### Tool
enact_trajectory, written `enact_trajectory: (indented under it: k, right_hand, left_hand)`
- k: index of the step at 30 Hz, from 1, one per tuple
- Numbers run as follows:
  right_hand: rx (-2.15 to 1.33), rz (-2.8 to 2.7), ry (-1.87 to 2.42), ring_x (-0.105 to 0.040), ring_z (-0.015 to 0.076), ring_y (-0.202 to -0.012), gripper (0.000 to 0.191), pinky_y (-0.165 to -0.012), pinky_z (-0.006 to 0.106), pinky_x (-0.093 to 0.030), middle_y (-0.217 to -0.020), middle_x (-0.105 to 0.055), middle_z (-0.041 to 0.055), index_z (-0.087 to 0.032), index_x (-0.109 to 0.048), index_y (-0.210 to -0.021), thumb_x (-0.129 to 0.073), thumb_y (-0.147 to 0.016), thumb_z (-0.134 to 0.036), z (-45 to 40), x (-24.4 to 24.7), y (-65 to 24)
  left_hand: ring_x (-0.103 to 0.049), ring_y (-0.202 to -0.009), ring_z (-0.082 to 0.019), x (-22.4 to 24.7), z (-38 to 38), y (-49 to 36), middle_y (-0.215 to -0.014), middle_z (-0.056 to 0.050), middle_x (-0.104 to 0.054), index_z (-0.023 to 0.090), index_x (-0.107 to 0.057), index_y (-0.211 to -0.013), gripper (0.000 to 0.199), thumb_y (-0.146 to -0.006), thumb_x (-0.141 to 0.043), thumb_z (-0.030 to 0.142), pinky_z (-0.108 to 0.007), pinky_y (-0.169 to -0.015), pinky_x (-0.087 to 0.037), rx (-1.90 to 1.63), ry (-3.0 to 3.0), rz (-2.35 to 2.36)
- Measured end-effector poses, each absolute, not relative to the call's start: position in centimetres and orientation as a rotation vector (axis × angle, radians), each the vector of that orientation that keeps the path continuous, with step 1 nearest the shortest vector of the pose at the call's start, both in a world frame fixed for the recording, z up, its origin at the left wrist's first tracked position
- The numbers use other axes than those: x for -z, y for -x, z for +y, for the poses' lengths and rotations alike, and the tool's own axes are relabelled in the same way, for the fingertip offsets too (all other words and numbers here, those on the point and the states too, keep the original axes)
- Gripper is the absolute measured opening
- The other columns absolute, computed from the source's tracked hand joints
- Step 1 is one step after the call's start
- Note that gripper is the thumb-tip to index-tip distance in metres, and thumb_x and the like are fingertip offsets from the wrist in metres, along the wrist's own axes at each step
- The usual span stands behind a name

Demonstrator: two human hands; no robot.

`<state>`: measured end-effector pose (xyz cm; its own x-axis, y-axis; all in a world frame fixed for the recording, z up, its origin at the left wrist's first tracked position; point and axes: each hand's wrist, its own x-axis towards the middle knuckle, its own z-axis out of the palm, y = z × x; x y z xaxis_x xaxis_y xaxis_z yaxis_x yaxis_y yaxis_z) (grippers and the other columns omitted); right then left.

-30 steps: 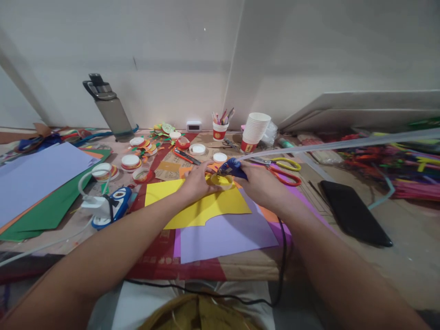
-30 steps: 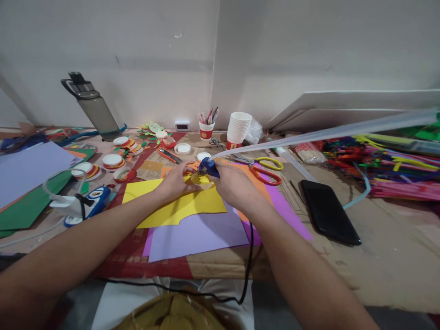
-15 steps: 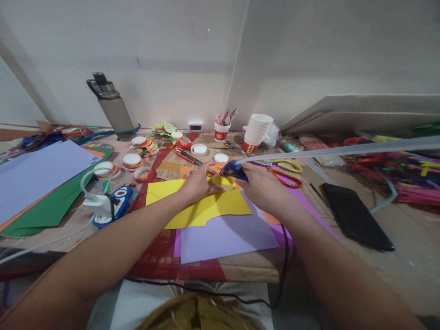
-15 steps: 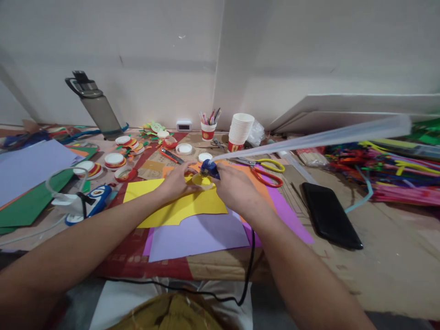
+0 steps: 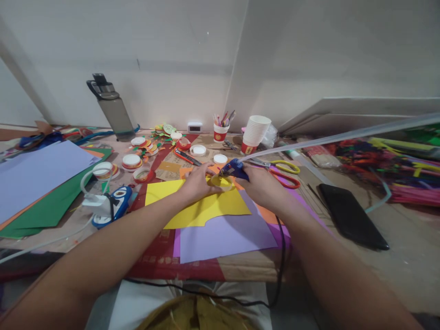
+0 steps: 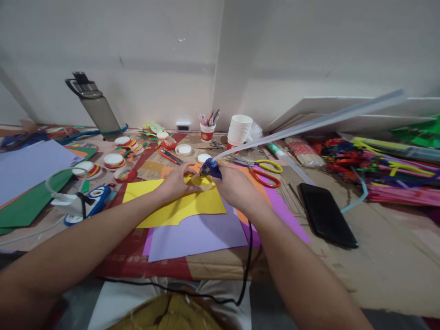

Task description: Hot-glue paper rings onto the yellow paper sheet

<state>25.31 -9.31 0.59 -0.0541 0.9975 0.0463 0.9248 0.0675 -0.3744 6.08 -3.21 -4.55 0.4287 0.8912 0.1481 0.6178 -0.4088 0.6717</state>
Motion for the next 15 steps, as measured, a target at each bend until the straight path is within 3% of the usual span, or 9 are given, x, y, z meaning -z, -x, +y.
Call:
enact_trajectory:
  k: [6,15]
  right_hand:
    - [-0.476,-2.008,1.904,-0.065,0.0275,-0.094,0.031,-0.071,0.030,-0.043,-0.109,-0.071,0.0142,-0.016,-0.063,-0.114,-0.052,-0.090,-0.033,-8.99,0.12,-25.09]
    - [-0.729,-1.949,1.781,-0.064,0.0233,-0.094,0.029,-0.077,0.030,-0.045,-0.107,-0.072,0.0066,-0.018,-0.065,-0.113,-0.055,-0.087,-0.026,-8.70,-0.18,-26.07]
  left_hand:
    - [-0.058,-0.116,-0.030,4.76,-3.06,-6.06,-0.118,-0.008,-0.068,0.023,-0.049,-0.135,0.085,-0.060,-0.083,0.043,-0.042,-0.098,-0.044,-0.678,-2.119,1.246]
    - [-0.057,-0.117,-0.030,4.33,-3.21,-5.98,-0.116,-0.007,-0.069,0.024,-0.048,-0.137,0.086,-0.061,-0.082,0.045,-0.046,-0.101,-0.041,-0.634,-2.137,1.293]
